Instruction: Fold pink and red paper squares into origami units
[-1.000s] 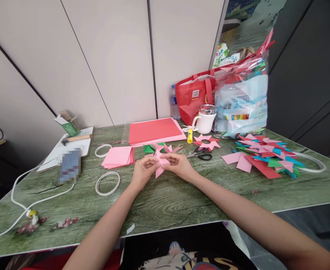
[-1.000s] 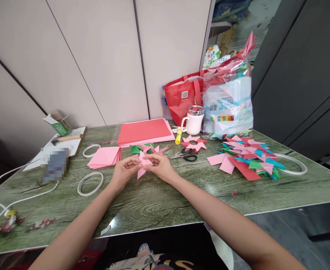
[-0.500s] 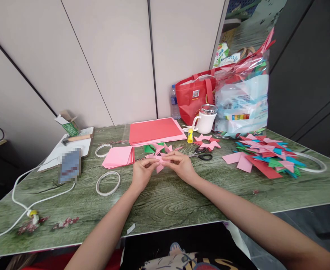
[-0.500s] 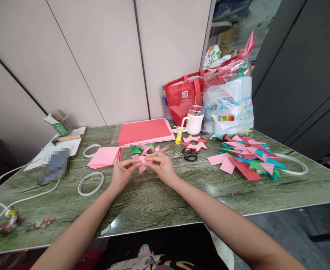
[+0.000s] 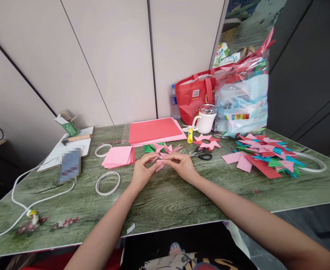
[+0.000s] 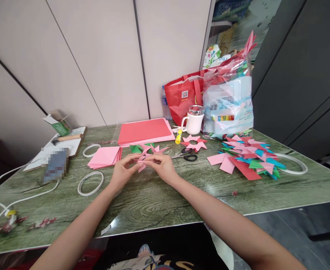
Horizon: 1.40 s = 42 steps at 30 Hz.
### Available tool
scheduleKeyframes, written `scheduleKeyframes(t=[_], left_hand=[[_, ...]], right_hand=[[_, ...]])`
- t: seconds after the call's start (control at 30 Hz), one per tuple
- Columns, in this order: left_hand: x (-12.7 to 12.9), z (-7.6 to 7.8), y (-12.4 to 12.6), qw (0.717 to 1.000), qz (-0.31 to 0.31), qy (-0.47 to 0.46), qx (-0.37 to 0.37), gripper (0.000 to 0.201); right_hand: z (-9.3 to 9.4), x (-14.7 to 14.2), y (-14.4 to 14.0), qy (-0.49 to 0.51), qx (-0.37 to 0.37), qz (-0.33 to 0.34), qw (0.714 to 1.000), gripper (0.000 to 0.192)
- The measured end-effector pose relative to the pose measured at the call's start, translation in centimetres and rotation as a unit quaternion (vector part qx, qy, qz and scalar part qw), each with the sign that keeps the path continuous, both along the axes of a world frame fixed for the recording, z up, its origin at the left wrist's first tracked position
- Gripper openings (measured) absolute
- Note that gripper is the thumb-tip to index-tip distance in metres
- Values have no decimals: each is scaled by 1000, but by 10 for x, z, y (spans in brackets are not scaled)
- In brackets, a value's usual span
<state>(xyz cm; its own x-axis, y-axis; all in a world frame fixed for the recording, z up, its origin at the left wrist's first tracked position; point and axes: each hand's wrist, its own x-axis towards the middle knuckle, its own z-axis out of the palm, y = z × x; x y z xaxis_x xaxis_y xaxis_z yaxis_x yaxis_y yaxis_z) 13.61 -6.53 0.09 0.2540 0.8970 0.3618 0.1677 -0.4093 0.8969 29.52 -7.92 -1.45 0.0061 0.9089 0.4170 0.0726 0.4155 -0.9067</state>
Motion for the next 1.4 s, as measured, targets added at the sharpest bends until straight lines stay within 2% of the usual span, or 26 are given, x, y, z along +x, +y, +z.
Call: scheduleKeyframes(t=[0.13,0.23,0.43,0.57,0.67,0.93,1.1,1.4], left_hand=[[1,2,-3,998,-14,12,-67,20],[3,1,-3,993,-15,-19,-114,17],[4,0,-3,982,-62,-48,-173,26],[5,1,-6,960,-124,-63,-245,37],[4,1,-8,947,-155,-55,-276,37],[-1,3,-7,920,-188,-64,-338,35],[0,1,-7,923,-164,-61,-343,33],[2,0,-8,947,-146,-45,-284,37]], right_hand=[[-2,-1,1,16,-39,1,999,20],[-4,-2,2,24,-56,15,998,19],[-6,-1,4,54,-80,54,994,22],[-6,0,6,72,-84,51,993,23],[-6,1,7,91,-96,42,990,23],[-10,2,8,80,-132,62,986,29],[-11,2,9,84,-141,69,984,29],[-7,1,6,69,-108,91,988,23]])
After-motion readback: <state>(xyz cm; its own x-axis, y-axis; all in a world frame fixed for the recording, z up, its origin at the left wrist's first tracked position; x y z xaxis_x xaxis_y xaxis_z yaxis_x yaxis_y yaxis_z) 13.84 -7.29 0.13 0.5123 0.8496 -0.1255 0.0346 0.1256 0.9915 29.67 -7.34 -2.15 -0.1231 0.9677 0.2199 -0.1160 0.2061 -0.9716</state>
